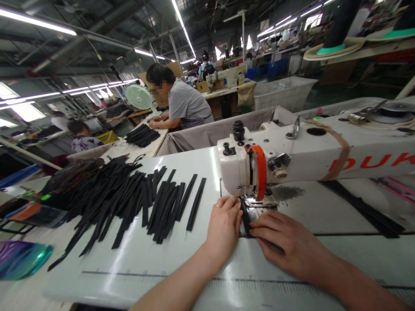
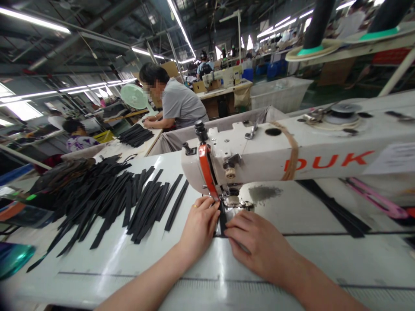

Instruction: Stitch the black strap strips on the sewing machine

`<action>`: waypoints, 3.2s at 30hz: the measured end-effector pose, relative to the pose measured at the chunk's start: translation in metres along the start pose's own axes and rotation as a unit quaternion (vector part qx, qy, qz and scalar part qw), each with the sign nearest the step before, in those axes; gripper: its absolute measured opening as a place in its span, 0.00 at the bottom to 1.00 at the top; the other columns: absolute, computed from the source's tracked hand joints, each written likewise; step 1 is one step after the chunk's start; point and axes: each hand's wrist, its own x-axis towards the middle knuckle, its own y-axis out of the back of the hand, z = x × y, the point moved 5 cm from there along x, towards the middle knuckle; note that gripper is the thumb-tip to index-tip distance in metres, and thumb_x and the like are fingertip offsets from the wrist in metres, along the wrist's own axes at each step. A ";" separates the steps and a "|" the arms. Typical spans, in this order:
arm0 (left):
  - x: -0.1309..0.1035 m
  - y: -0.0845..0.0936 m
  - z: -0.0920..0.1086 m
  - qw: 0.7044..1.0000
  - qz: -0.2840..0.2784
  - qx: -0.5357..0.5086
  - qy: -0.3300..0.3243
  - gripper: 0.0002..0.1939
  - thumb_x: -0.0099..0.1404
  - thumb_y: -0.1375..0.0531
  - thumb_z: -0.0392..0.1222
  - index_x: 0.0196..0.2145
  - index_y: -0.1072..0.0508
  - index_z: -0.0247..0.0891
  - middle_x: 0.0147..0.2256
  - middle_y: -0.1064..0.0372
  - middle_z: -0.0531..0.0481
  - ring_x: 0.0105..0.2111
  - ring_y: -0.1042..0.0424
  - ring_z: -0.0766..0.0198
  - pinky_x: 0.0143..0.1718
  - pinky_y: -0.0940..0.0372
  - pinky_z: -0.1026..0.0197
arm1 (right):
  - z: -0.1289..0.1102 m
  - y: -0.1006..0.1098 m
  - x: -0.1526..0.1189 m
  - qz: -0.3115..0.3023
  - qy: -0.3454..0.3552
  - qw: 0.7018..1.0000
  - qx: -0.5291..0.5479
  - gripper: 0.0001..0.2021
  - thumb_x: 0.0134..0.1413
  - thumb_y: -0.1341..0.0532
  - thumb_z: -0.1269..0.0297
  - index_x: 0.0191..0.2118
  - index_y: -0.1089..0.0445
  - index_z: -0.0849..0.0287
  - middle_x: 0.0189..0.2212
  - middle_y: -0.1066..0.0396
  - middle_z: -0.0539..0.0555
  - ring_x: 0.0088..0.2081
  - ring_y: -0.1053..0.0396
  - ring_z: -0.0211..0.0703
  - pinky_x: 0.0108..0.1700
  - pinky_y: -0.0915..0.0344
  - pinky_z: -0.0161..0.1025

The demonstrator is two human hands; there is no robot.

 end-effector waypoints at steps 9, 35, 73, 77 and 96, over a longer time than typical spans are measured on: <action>-0.001 0.000 0.002 1.000 -0.003 0.013 -0.012 0.08 0.69 0.47 0.31 0.39 0.27 0.34 0.48 0.29 0.42 0.48 0.35 0.53 0.51 0.34 0.49 | 0.013 -0.008 0.006 -0.009 -0.013 0.996 -0.083 0.15 0.60 0.44 0.73 0.51 0.29 0.60 0.47 0.27 0.57 0.47 0.32 0.51 0.50 0.33 0.52; -0.001 -0.002 0.002 0.999 0.000 0.043 -0.003 0.11 0.71 0.50 0.32 0.43 0.28 0.37 0.48 0.30 0.44 0.48 0.35 0.53 0.48 0.34 0.47 | 0.010 -0.012 0.007 -0.026 -0.002 0.990 -0.140 0.16 0.60 0.45 0.75 0.53 0.32 0.68 0.48 0.31 0.63 0.45 0.34 0.54 0.47 0.31 0.55; -0.011 0.008 -0.009 0.995 0.014 -0.042 0.093 0.12 0.60 0.34 0.37 0.42 0.26 0.38 0.42 0.28 0.47 0.43 0.31 0.54 0.47 0.34 0.50 | 0.003 -0.005 -0.005 -0.108 -0.041 0.993 0.024 0.30 0.47 0.29 0.51 0.54 0.31 0.58 0.57 0.36 0.64 0.55 0.35 0.57 0.55 0.34 0.51; -0.015 0.010 -0.005 0.999 0.015 -0.029 0.013 0.08 0.65 0.39 0.34 0.43 0.25 0.40 0.49 0.28 0.47 0.49 0.33 0.54 0.50 0.36 0.49 | 0.005 -0.006 -0.005 -0.132 -0.050 0.990 0.029 0.35 0.44 0.31 0.42 0.54 0.31 0.60 0.56 0.36 0.65 0.56 0.36 0.59 0.55 0.34 0.54; -0.009 0.000 0.009 0.995 -0.026 0.082 0.044 0.08 0.67 0.42 0.31 0.44 0.29 0.37 0.49 0.29 0.49 0.49 0.33 0.55 0.50 0.35 0.50 | 0.000 -0.006 -0.007 -0.095 -0.047 0.994 -0.025 0.33 0.39 0.29 0.58 0.54 0.32 0.63 0.56 0.36 0.66 0.56 0.36 0.59 0.56 0.34 0.53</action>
